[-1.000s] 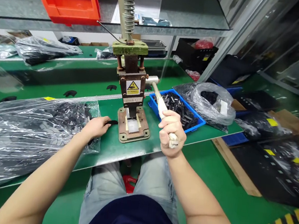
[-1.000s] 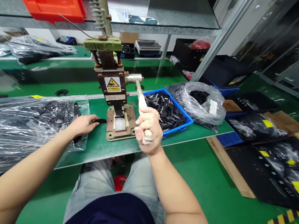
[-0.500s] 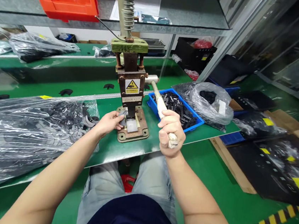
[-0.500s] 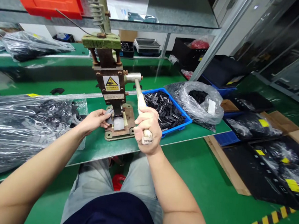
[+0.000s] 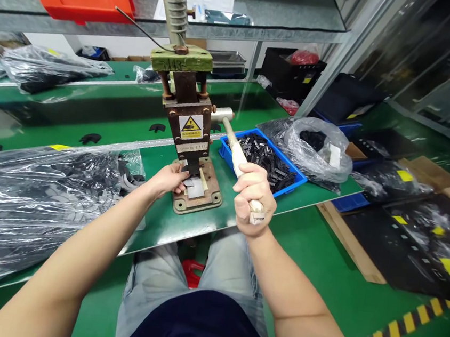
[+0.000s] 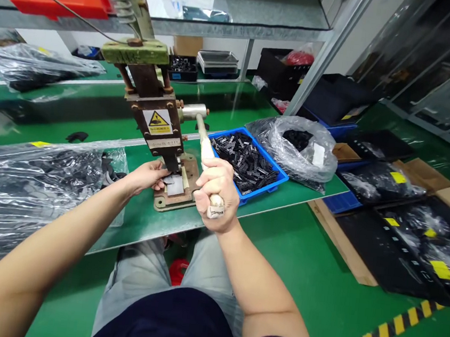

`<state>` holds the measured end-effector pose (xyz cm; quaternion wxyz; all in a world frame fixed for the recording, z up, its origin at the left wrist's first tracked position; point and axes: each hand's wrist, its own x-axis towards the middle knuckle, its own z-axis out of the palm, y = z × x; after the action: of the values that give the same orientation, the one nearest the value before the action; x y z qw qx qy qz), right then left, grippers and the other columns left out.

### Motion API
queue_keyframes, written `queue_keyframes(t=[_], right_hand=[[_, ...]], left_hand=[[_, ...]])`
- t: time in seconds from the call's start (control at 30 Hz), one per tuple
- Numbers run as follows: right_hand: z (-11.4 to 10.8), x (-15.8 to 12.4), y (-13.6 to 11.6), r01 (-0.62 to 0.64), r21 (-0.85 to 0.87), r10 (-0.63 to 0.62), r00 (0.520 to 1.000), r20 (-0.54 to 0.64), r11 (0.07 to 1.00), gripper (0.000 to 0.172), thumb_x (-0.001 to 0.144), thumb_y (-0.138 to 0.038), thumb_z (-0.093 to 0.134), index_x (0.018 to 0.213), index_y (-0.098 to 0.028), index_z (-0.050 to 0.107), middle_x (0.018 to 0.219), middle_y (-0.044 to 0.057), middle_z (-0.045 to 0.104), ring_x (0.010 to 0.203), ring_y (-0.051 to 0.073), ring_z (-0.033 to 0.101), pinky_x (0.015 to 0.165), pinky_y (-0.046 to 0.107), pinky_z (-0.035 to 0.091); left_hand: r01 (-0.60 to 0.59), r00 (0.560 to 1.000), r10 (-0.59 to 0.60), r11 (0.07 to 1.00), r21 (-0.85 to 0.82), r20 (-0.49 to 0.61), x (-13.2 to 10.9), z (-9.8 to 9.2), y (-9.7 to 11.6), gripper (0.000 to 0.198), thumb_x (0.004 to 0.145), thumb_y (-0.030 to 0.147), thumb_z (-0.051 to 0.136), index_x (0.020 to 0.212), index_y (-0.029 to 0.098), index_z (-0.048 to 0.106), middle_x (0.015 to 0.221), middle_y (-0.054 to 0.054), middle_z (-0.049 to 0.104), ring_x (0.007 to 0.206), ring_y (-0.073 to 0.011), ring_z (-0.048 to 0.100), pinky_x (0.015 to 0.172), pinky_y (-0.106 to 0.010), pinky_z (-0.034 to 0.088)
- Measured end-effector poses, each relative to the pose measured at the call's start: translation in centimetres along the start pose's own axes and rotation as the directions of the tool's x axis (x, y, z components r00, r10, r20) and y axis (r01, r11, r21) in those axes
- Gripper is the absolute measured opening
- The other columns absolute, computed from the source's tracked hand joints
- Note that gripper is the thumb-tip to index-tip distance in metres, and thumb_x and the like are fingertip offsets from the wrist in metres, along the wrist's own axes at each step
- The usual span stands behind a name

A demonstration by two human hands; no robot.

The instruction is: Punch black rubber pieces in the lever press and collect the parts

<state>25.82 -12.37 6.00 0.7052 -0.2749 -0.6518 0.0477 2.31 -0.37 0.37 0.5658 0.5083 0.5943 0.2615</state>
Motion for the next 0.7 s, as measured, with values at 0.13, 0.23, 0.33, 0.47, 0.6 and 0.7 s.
queue_keyframes(t=[0.13,0.23,0.33,0.47,0.6,0.7], right_hand=[[0.2,0.0,0.1,0.011,0.01,-0.011,1.0,-0.018,1.0,0.013,0.094,-0.029,0.065,0.082,-0.028,0.061,0.084,0.002,0.068,0.11,0.028,0.071,0.105,0.057,0.057],[0.0,0.0,0.2,0.017,0.001,-0.017,1.0,-0.011,1.0,0.013,0.093,-0.028,0.066,0.081,-0.027,0.061,0.085,0.002,0.068,0.11,0.028,0.072,0.105,0.058,0.057],[-0.3,0.1,0.2,0.0,-0.037,0.001,1.0,0.025,0.999,0.012,0.092,-0.029,0.067,0.082,-0.027,0.061,0.086,0.001,0.068,0.111,0.028,0.071,0.107,0.06,0.057],[-0.6,0.1,0.1,0.016,-0.044,-0.014,0.999,0.048,0.999,0.013,0.093,-0.028,0.066,0.082,-0.026,0.06,0.087,0.002,0.068,0.112,0.028,0.071,0.106,0.059,0.056],[-0.4,0.1,0.2,0.012,-0.025,-0.012,1.0,0.018,1.0,0.013,0.092,-0.027,0.067,0.081,-0.026,0.06,0.086,0.002,0.069,0.111,0.028,0.071,0.107,0.059,0.055],[-0.2,0.2,0.5,0.026,-0.013,-0.026,1.0,-0.005,1.0,0.014,0.091,-0.029,0.068,0.08,-0.026,0.061,0.084,0.001,0.068,0.105,0.027,0.072,0.107,0.059,0.056]], left_hand=[[0.037,0.999,-0.038,0.998,0.053,0.025,0.3,0.0,0.5,0.022,0.091,0.032,0.081,0.099,0.021,0.063,0.05,0.005,0.059,0.041,-0.0117,0.061,0.044,-0.018,0.045],[0.052,0.998,-0.056,0.994,0.091,0.031,0.4,-0.2,0.9,0.021,0.09,0.032,0.081,0.095,0.021,0.064,0.048,0.004,0.059,0.04,-0.0125,0.06,0.044,-0.018,0.044],[0.047,0.998,-0.051,0.995,0.093,0.04,0.6,-0.2,1.2,0.026,0.085,0.031,0.087,0.088,0.021,0.063,0.047,0.003,0.059,0.039,-0.013,0.059,0.043,-0.019,0.043],[0.003,0.999,-0.005,0.997,0.077,0.033,0.2,0.2,1.3,0.027,0.085,0.032,0.086,0.091,0.02,0.062,0.051,0.003,0.062,0.039,-0.014,0.059,0.043,-0.022,0.045],[-0.119,0.99,0.12,0.993,-0.009,0.074,-1.1,-0.4,0.5,0.028,0.084,0.035,0.084,0.096,0.019,0.064,0.076,-0.005,0.074,0.056,-0.0145,0.069,0.05,-0.023,0.051],[-0.308,0.944,0.299,0.95,0.043,0.139,-2.2,-3.9,-0.8,0.029,0.088,0.04,0.076,0.108,0.018,0.072,0.104,-0.011,0.079,0.076,-0.0171,0.075,0.062,-0.027,0.057]])
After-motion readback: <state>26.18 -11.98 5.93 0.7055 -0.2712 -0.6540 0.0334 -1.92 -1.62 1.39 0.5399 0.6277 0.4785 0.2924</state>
